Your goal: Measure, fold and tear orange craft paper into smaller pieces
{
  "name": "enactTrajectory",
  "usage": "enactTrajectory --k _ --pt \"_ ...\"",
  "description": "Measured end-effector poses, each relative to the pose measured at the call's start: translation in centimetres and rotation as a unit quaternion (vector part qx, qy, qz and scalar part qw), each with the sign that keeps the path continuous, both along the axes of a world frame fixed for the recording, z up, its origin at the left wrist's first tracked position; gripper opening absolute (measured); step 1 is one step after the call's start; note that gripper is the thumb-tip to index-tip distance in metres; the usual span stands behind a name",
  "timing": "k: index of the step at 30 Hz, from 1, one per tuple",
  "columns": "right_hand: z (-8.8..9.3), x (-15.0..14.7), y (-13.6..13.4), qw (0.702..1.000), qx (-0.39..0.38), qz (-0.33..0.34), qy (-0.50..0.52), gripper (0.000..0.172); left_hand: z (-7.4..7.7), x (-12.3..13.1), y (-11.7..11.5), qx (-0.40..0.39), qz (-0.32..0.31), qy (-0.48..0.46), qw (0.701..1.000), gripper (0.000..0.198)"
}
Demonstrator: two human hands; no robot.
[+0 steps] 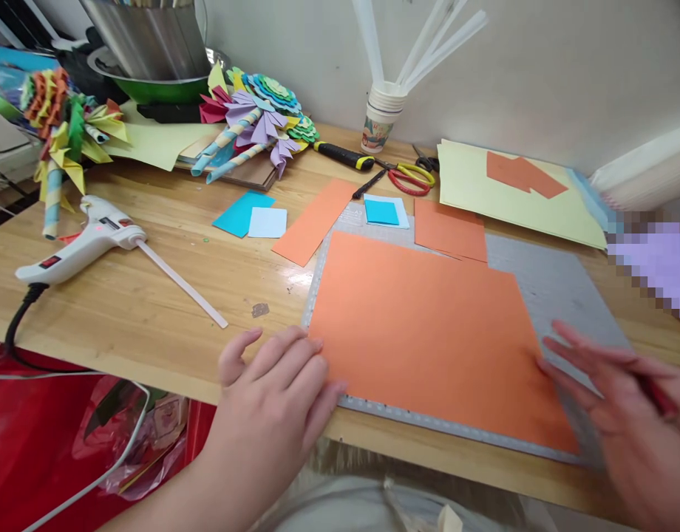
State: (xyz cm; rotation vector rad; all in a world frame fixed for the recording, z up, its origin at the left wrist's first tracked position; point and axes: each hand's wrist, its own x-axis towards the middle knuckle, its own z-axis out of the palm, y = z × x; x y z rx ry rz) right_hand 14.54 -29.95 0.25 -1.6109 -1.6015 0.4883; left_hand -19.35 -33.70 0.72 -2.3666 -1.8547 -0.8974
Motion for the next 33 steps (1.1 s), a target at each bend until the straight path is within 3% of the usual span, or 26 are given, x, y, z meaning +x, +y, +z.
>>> enactTrajectory --k 1,3,7,12,18,26,29,33 --pt "0.4 0.4 1.3 0.991 -0.028 -0.033 0.128 0.021 0.1 0.2 0.2 -0.005 0.003 0.004 1.0 0.011" --pt "1.4 1.5 3.8 0.959 -0.121 -0.06 0.25 0.015 0.1 0.4 0.6 -0.01 0.001 0.013 1.0 0.013" --pt "2.8 3.4 7.5 0.929 -0.266 0.018 0.256 0.025 0.1 0.4 0.7 -0.015 -0.01 0.018 1.0 0.014" --pt "4.0 4.5 9.8 0.958 -0.21 -0.012 0.195 0.023 0.1 0.3 0.7 -0.009 -0.012 0.009 1.0 0.017" --pt "4.4 4.4 11.7 0.941 -0.255 0.042 0.218 0.025 0.1 0.3 0.9 -0.005 -0.017 0.011 1.0 0.017" --pt "2.9 1.5 11.1 0.944 -0.219 -0.048 0.242 0.025 0.0 0.2 0.6 -0.009 -0.013 0.006 1.0 0.018" --pt "2.0 1.2 10.8 0.963 -0.212 -0.062 0.157 0.033 -0.1 0.2 0.6 -0.017 -0.01 0.007 1.0 0.017" --pt "1.0 1.0 10.8 0.989 -0.141 -0.035 -0.019 0.031 -0.4 0.2 0.7 -0.021 -0.007 0.003 1.0 0.015"
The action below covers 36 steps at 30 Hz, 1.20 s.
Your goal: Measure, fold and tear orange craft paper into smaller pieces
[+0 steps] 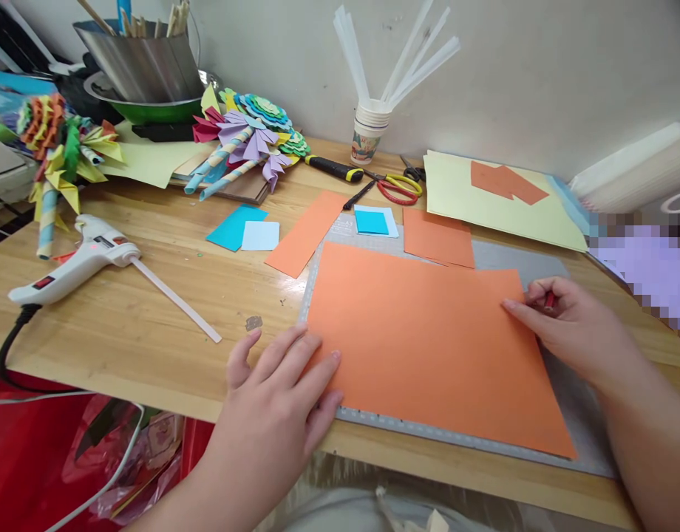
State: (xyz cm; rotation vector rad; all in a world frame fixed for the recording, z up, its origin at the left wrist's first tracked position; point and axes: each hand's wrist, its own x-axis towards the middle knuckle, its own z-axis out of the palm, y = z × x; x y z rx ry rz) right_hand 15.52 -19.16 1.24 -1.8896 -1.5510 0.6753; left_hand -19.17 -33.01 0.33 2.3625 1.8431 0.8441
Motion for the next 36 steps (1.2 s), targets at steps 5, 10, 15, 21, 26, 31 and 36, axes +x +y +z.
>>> enactTrajectory --k 5,10,15,21,26,31,36 --pt "-0.3 -0.5 0.2 0.996 0.008 0.011 -0.094 0.026 0.6 0.4 0.4 -0.021 -0.002 -0.015 1.0 0.015" --pt "-0.3 -0.9 0.1 0.993 0.026 0.012 -0.113 0.024 1.3 1.5 2.6 -0.029 0.029 0.062 0.997 0.019" --pt "-1.1 -0.4 0.2 0.992 0.017 0.011 -0.121 0.028 0.6 2.2 4.0 -0.034 0.05 0.164 0.985 0.045" --pt "-2.0 0.0 0.3 0.992 0.028 -0.02 -0.125 0.033 -0.3 2.3 3.8 -0.082 0.046 0.172 0.981 0.055" --pt "-1.9 -0.3 0.4 0.993 0.027 -0.022 -0.115 0.035 -0.2 2.2 3.9 -0.092 0.042 0.166 0.981 0.056" --pt "-1.8 -0.3 0.5 0.993 0.029 -0.017 -0.109 0.035 -0.3 2.1 3.9 -0.094 0.043 0.162 0.981 0.056" --pt "-1.8 -0.2 0.5 0.992 0.032 -0.019 -0.119 0.035 -0.2 1.7 3.9 -0.109 0.038 0.163 0.98 0.056"
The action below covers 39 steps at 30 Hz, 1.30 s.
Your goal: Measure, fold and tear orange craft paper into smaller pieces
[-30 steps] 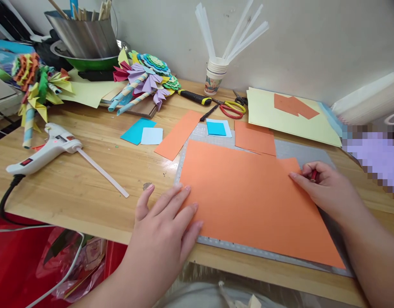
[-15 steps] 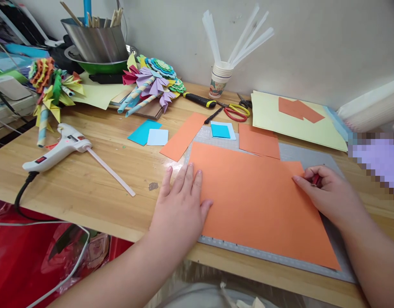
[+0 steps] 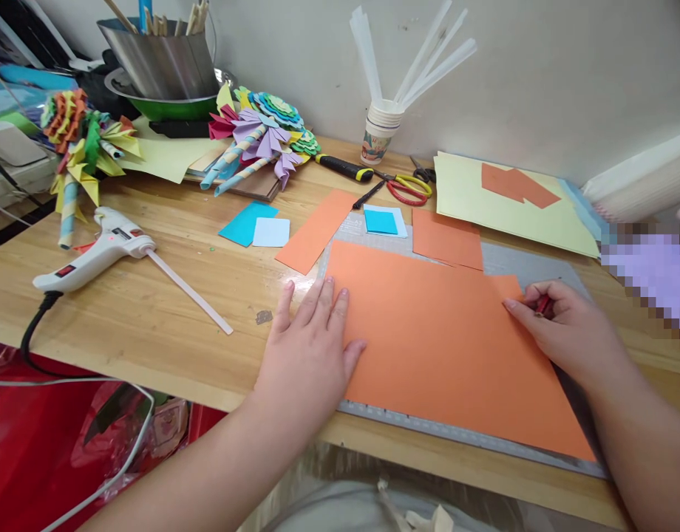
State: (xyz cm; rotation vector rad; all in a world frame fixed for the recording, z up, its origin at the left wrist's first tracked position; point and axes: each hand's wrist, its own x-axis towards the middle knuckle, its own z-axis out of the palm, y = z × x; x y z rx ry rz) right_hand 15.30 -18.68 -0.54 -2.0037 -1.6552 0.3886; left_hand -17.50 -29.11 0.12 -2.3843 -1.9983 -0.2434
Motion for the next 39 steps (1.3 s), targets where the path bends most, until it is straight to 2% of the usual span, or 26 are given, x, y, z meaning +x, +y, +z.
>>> enactTrajectory --k 9,22,27,39 --pt "-0.8 0.6 -0.8 0.997 0.022 0.01 -0.073 0.027 0.1 -1.8 -0.3 -0.002 -0.043 -0.011 0.999 0.071" --pt "-1.0 0.7 -0.9 0.995 0.016 0.016 -0.096 0.024 0.0 -1.6 -0.1 0.0 -0.038 -0.011 0.999 0.069" --pt "-0.9 0.6 -0.9 0.996 0.009 0.012 -0.092 0.025 0.2 -0.9 -0.4 -0.012 -0.043 -0.026 0.999 0.057" --pt "-0.8 0.4 -1.1 0.995 0.007 0.008 -0.097 0.024 0.1 -0.7 -0.6 -0.025 -0.05 -0.035 0.998 0.065"
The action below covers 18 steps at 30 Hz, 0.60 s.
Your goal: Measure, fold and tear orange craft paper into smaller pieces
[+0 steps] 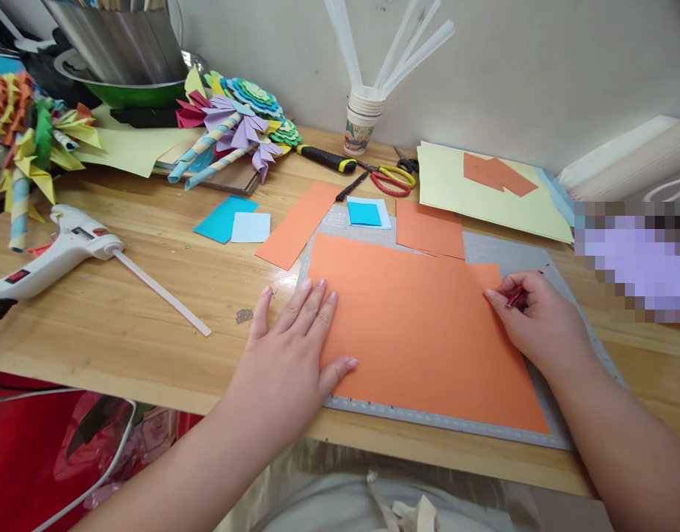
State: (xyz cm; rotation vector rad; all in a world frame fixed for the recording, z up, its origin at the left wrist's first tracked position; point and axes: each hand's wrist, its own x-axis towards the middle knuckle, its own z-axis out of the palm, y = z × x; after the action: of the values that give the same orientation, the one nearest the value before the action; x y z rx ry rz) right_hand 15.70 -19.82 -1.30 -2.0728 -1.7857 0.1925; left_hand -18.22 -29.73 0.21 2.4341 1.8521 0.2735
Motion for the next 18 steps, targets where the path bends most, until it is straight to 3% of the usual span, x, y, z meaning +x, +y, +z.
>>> enactTrajectory --k 18 --pt "-0.08 0.11 -0.08 1.0 0.011 0.013 0.014 0.024 0.17 -0.18 -0.21 0.003 -0.002 0.003 1.0 0.065"
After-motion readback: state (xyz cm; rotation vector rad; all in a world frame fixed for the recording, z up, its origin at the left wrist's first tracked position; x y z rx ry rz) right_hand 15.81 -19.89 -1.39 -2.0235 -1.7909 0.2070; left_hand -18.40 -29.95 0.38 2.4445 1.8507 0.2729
